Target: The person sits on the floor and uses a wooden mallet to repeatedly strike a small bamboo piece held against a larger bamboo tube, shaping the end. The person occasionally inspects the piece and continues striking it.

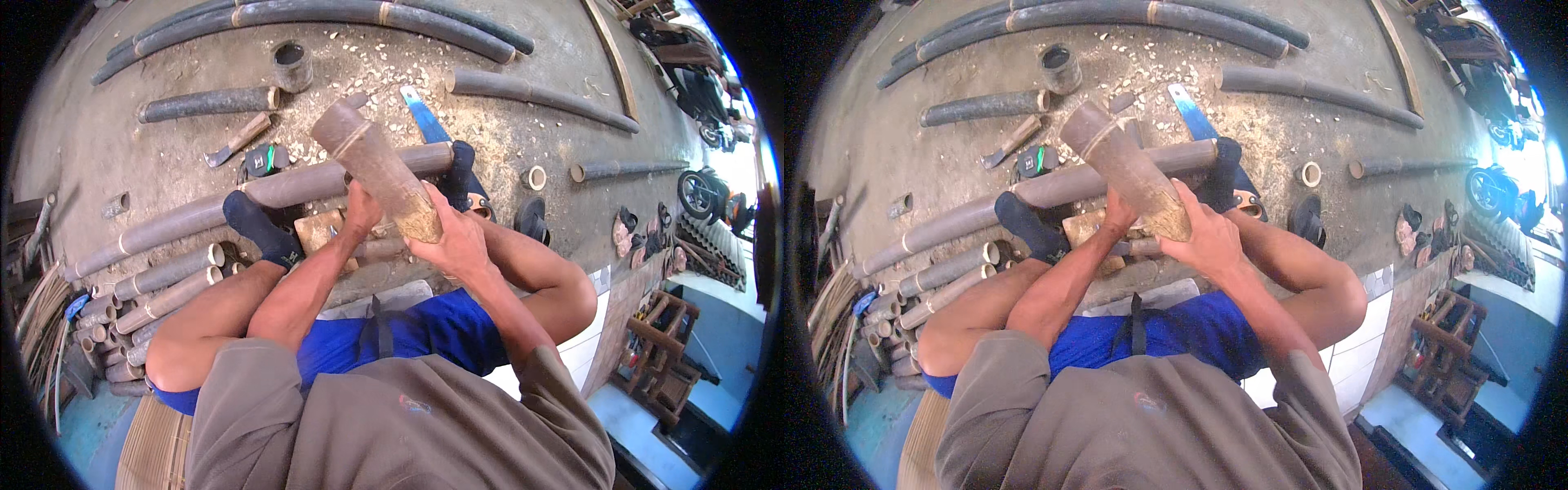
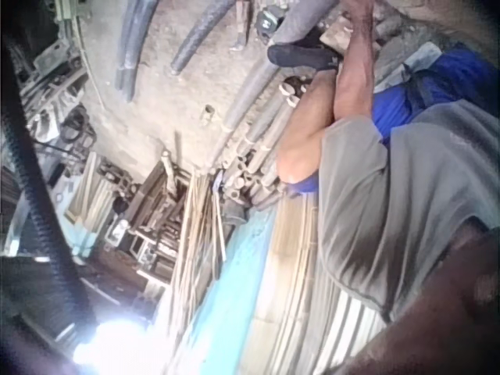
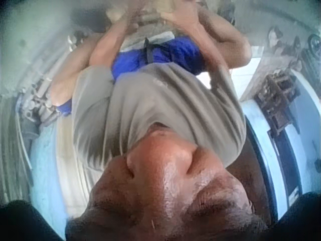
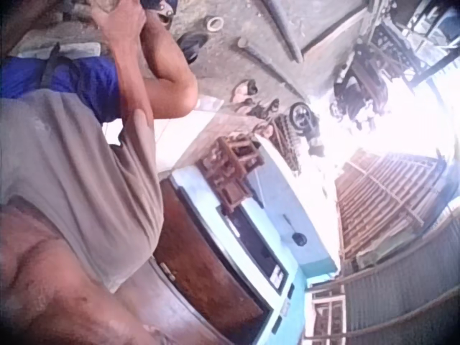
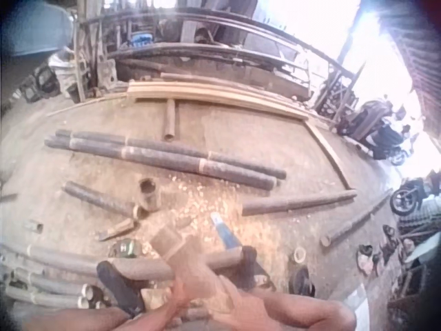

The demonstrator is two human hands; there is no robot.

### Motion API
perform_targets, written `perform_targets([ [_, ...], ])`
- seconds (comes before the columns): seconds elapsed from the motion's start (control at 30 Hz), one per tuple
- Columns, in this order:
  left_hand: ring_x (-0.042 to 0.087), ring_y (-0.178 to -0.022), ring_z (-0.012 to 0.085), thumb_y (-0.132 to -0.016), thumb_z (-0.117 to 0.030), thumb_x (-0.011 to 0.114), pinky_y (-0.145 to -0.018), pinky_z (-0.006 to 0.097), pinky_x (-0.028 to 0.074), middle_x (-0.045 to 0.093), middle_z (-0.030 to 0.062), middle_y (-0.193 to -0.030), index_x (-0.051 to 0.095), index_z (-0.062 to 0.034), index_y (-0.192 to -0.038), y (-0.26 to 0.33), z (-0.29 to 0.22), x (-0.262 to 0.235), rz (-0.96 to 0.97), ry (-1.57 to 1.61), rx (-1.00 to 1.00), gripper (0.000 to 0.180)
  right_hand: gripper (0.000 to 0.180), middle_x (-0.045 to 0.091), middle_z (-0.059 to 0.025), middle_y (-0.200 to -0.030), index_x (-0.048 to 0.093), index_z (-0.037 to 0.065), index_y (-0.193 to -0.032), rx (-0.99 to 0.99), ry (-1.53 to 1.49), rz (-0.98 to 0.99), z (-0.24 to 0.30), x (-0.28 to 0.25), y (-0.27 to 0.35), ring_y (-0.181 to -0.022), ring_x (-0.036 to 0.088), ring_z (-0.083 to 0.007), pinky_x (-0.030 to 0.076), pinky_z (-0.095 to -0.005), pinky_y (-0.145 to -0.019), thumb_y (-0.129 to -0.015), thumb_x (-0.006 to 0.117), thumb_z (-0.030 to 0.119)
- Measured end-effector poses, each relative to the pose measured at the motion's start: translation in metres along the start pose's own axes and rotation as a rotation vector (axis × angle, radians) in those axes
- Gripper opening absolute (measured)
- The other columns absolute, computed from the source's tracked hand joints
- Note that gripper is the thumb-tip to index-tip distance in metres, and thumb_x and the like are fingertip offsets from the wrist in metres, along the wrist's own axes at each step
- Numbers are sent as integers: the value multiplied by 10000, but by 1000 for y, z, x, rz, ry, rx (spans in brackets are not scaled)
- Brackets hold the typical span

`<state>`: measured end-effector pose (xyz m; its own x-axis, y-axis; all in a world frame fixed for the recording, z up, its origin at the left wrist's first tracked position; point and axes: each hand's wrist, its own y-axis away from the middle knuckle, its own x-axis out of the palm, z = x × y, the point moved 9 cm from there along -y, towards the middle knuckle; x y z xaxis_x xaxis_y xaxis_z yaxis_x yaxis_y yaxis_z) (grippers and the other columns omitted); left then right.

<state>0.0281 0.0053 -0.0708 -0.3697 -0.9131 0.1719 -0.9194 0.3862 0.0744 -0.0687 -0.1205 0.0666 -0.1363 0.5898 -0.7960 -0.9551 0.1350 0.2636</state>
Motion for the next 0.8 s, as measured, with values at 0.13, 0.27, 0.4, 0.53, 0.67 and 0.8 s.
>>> perform_targets([
  [0.13, 679, -1050, 129, -941, -103, 761, -953, 345, 549, 760, 59, -1157, 692, 5, -1234, 6, 9, 12, 40, 186, 6, 320, 997, 733, -254, -1090, 404, 165, -1602, -249, -207, -321, 14, -26, 21, -972, 729, -449, 591, -528, -842, -747, 851, 416],
  [0.27, 663, -1138, 174, -935, -144, 773, -1015, 364, 532, 734, 72, -1208, 648, -17, -1325, 17, 46, 10, -47, 545, -120, 429, 1025, 712, -255, -1249, 402, 47, -1584, 81, 73, 130, -6, 10, 10, -1119, 727, -396, 585, -453, -952, -714, 903, 259],
  [0.4, 656, -1137, 182, -904, -198, 820, -1001, 360, 534, 716, 52, -1171, 638, -38, -1301, 3, -3, -13, -197, -39, 156, 465, 1030, 719, -267, -1182, 417, 60, -1589, -184, -220, -234, 13, -24, 37, -1035, 737, -431, 590, -492, -910, -707, 897, 293],
  [0.53, 624, -816, 92, -895, -213, 835, -715, 291, 528, 692, 20, -951, 650, -32, -1167, -48, -17, -55, -313, 98, -100, 376, 988, 707, -272, -1248, 398, 20, -1582, -77, -246, -276, -1, -52, 20, -1146, 720, -401, 554, -451, -1003, -746, 886, 215],
  [0.67, 575, -668, 65, -897, -226, 832, -604, 258, 468, 650, -20, -803, 660, -54, -1043, -63, -32, -47, -206, 104, -99, 284, 981, 679, -267, -1336, 338, -23, -1592, 115, -362, -241, -22, -61, 13, -1218, 698, -333, 537, -424, -1034, -788, 857, 194],
  [0.8, 562, -651, 66, -901, -219, 832, -591, 263, 456, 632, -29, -779, 664, -64, -1004, -60, -22, -46, -178, 80, -115, 251, 970, 698, -246, -1313, 338, -15, -1596, 82, -430, -242, -18, -58, 10, -1203, 702, -317, 525, -414, -1050, -798, 849, 192],
])
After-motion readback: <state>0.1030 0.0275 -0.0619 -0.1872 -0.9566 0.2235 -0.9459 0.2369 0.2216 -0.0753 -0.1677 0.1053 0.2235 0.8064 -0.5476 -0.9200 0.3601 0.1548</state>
